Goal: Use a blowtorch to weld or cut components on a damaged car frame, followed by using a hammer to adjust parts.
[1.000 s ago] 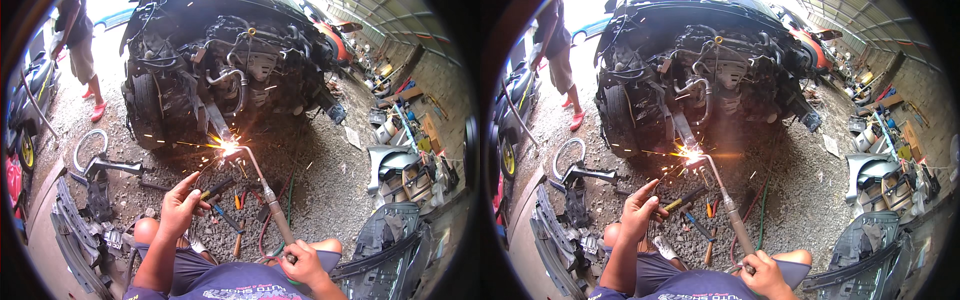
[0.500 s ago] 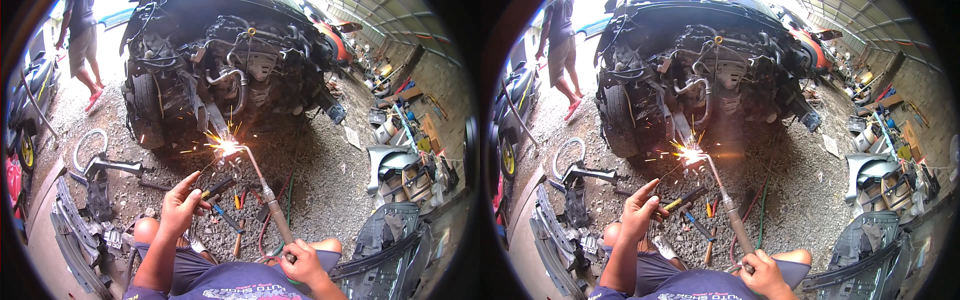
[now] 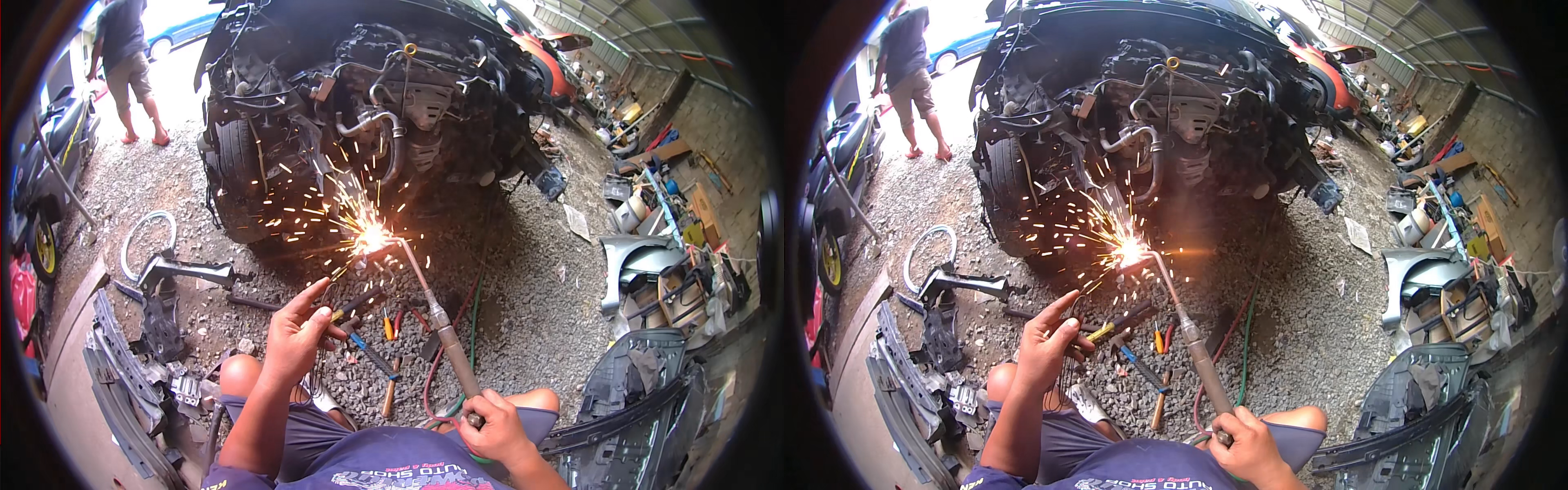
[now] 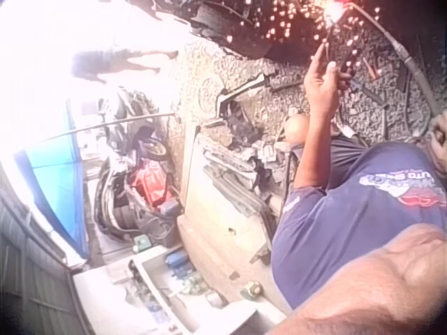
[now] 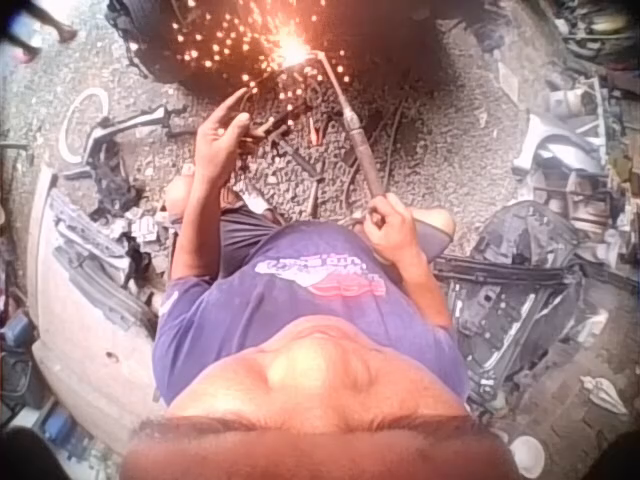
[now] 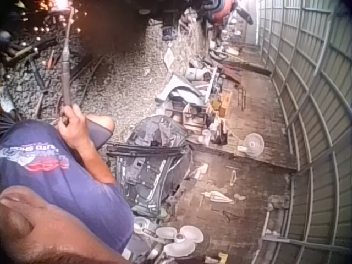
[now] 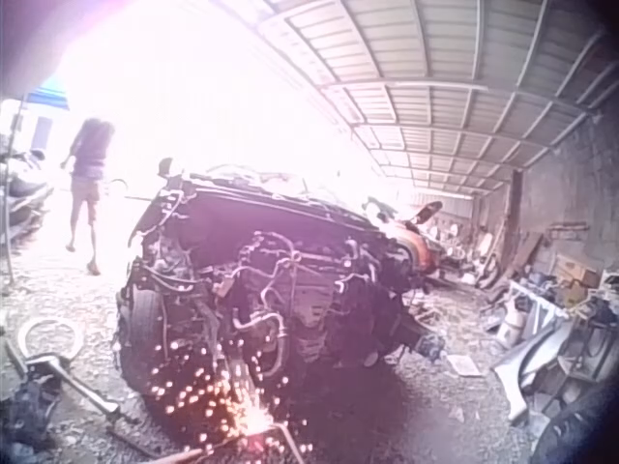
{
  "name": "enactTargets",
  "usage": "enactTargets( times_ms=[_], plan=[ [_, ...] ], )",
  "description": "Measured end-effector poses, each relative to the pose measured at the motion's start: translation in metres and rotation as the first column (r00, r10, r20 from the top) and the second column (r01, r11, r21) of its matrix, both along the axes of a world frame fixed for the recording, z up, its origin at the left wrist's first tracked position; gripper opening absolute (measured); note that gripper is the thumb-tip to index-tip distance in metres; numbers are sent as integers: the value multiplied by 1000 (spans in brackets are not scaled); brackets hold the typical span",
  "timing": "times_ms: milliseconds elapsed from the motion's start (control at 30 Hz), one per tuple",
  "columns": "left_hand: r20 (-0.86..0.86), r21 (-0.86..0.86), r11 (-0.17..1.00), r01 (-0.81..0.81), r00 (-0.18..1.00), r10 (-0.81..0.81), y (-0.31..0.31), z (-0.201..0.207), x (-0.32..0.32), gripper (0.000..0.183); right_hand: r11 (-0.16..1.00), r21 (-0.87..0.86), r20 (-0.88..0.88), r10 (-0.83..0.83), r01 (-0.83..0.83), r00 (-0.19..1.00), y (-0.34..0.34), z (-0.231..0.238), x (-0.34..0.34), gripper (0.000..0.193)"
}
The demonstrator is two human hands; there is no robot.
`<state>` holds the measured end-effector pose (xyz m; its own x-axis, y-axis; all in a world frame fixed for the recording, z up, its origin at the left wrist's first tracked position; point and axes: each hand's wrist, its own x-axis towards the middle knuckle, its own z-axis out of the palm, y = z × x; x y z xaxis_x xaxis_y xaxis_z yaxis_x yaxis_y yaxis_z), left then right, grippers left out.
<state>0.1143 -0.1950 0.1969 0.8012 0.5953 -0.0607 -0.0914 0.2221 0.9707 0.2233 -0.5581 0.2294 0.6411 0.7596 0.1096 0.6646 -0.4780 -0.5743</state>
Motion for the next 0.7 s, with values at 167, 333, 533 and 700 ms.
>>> enactTargets(
  times_ms=[167,333,533,700],
  plan=[
    [16,-16,1000,-14,1000,14,-1,3,1,54,1000,-4,1,5,-5,1000,-1,-1,0,18],
    [18,-8,1000,-5,1000,6,-1,2,2,54,1000,5,-22,-3,3,1000,0,2,-1,18],
    [0,-17,1000,-16,1000,16,-1,1,4,54,1000,-4,-9,0,0,1000,1,2,-1,17],
    [2,22,1000,-5,1000,5,0,3,2,54,1000,10,-25,-10,10,1000,1,4,-3,17]
  ],
)
